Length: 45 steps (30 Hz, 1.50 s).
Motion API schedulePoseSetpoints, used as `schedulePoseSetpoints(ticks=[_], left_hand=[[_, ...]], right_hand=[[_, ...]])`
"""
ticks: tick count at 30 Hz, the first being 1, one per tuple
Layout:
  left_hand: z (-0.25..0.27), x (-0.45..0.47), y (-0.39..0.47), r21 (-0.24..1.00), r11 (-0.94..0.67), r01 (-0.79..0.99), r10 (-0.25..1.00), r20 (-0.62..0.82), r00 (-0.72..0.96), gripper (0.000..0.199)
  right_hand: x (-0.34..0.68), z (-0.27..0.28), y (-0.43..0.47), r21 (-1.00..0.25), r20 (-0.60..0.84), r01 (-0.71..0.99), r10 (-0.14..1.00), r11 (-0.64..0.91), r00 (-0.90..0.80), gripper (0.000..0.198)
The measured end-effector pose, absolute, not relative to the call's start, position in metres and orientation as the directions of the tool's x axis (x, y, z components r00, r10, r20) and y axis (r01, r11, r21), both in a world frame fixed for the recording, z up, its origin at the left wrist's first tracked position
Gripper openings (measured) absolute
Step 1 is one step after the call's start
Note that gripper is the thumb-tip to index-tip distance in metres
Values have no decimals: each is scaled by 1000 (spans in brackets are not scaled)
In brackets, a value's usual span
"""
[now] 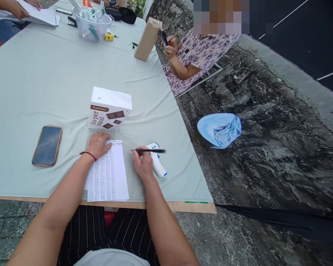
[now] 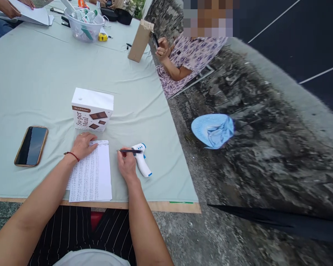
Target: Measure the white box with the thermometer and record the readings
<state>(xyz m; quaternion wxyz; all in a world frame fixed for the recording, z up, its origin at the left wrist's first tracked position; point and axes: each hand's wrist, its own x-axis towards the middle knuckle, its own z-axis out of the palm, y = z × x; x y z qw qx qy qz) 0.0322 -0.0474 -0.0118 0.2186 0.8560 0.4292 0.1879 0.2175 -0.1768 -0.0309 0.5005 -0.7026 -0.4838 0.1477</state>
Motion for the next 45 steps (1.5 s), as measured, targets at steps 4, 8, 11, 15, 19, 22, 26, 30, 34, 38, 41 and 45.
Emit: schedulePoseSetpoints(ticks=[4,8,11,15,19,22,26,30,34,38,41,45], left_hand=[[-8,32,-48,528,-546,651,800,97,592,21],[-5,33,-50,518,-533,668,808,77,585,22],[-4,35,-52,518,-519,680,815,60,576,23],[-2,36,-53,518,-510,687,817,41,575,21],[1,37,-54,521,-498,694,820,21,572,21],[4,37,-55,517,-489,703,824,8,567,21],[7,37,-56,511,-486,709,820,-14,573,24],[9,37,-56,498,-484,720,820,-29,571,24],[10,37,-56,489,-481,728,819,-46,572,26],[10,37,-56,489,-479,729,820,-46,570,26],[9,37,-56,491,-486,723,821,-27,571,24],[10,37,-56,490,-484,725,821,-31,570,24]], right_hand=[[188,-26,-160,-995,76,102,784,15,617,17],[170,-24,-143,-1000,1,-6,793,7,609,17],[164,-25,-138,-999,-6,25,780,-27,626,16],[161,-25,-140,-995,2,79,790,-58,613,15],[162,-26,-142,-992,7,109,823,-67,568,15],[162,-27,-142,-987,23,144,835,-68,550,15],[163,-30,-142,-981,33,180,844,-76,536,13],[163,-34,-141,-979,46,190,845,-67,533,12],[164,-36,-141,-978,59,199,847,-56,528,11],[164,-36,-141,-977,70,208,852,-47,518,11],[164,-37,-141,-975,77,218,856,-42,512,11],[164,-36,-141,-974,76,223,852,-49,518,11]])
